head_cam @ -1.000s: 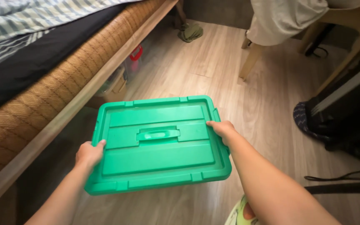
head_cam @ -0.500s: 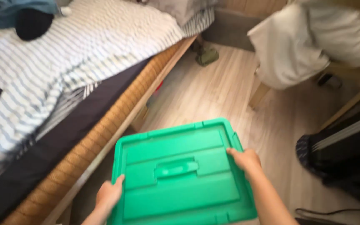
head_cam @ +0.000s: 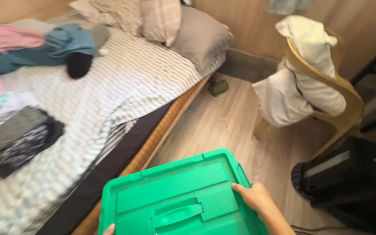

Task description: Organizing and storing clothes into a plastic bin under the bed

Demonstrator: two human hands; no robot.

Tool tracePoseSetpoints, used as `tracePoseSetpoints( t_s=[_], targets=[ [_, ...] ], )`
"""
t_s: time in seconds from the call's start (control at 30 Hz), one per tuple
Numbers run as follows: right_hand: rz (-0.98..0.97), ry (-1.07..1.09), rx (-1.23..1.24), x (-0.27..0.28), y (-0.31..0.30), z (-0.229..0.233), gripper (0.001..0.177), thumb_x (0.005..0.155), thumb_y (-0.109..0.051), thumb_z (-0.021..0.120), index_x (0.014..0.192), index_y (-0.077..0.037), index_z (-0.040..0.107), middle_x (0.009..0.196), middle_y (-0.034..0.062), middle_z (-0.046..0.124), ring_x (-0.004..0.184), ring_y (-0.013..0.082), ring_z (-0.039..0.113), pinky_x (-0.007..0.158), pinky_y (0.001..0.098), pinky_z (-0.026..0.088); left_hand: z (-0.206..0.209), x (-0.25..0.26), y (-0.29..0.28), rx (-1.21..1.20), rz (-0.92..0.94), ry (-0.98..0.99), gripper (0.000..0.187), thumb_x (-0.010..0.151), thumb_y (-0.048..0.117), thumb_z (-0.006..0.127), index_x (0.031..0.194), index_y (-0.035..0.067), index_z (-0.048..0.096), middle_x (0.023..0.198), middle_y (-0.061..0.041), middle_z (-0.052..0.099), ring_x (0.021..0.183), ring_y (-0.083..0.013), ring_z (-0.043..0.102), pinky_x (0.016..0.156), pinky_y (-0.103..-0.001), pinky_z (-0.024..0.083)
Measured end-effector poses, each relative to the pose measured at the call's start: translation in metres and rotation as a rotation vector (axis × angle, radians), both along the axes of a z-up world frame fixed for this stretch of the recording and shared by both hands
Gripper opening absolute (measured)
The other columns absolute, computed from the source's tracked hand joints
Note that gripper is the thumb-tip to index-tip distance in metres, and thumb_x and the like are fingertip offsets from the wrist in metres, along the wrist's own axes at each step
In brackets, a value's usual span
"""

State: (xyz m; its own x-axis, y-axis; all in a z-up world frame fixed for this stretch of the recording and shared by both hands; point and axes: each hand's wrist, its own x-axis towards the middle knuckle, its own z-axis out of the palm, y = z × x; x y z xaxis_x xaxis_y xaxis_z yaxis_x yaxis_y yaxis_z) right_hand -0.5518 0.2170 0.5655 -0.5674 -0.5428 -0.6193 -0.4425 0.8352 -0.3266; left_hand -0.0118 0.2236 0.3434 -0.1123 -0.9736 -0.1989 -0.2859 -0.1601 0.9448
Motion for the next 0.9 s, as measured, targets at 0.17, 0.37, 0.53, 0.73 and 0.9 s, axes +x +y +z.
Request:
tracePoseSetpoints(
  t_s=[0.17,0.37,0.53,0.73,0.9],
  targets=[
    [0.04,-0.059,-0.037,0.059,-0.002,0.08,0.092,0.075,-0.062,0.076,0.137,0.003,0.061,0.133,0.0212,0.07,0.118,0.0349,0.071,0.092,0.0428,0.056,0.207,0.046,0.019,0.701,0.101,-0.802,0.084,0.078,0.086,0.041,0.147,0.042,0.06,0.145,-0.014,0.067,0.137,-0.0315,0.063,0.114,-0.036,0.048],
    [0.113,-0.208,-0.162,0.151,-0.015,0.183,0.069,0.078,-0.05,0.076,0.124,0.0,0.069,0.115,0.0157,0.075,0.099,0.0305,0.074,0.083,0.0445,0.057,0.32,0.101,0.058,0.523,0.256,-0.818,0.084,0.085,0.077,0.043,0.125,0.014,0.083,0.124,-0.024,0.078,0.121,-0.0344,0.074,0.104,-0.037,0.052],
    [0.243,-0.185,-0.244,0.217,-0.05,0.214,0.079,0.078,-0.054,0.077,0.132,0.002,0.063,0.118,0.0178,0.073,0.103,0.0343,0.072,0.083,0.0473,0.056,0.368,0.158,0.073,0.489,0.424,-0.83,0.105,0.08,0.085,0.041,0.123,-0.003,0.078,0.128,-0.035,0.069,0.13,-0.0453,0.062,0.104,-0.048,0.049],
    [0.364,-0.222,-0.478,0.282,-0.097,0.214,0.071,0.069,-0.048,0.09,0.107,0.01,0.074,0.11,0.034,0.071,0.107,0.0491,0.069,0.081,0.0621,0.057,0.435,0.197,0.1,0.366,0.564,-0.8,0.114,0.087,0.086,0.041,0.13,-0.015,0.068,0.14,-0.036,0.062,0.141,-0.0436,0.051,0.116,-0.054,0.039],
    [0.375,-0.308,-0.481,0.35,-0.136,0.199,0.073,0.067,-0.05,0.092,0.109,0.008,0.073,0.111,0.0329,0.071,0.105,0.0483,0.07,0.079,0.0636,0.058,0.48,0.216,0.097,0.361,0.66,-0.796,0.11,0.087,0.085,0.042,0.131,-0.013,0.068,0.142,-0.033,0.061,0.141,-0.0418,0.05,0.116,-0.053,0.039]
  ],
)
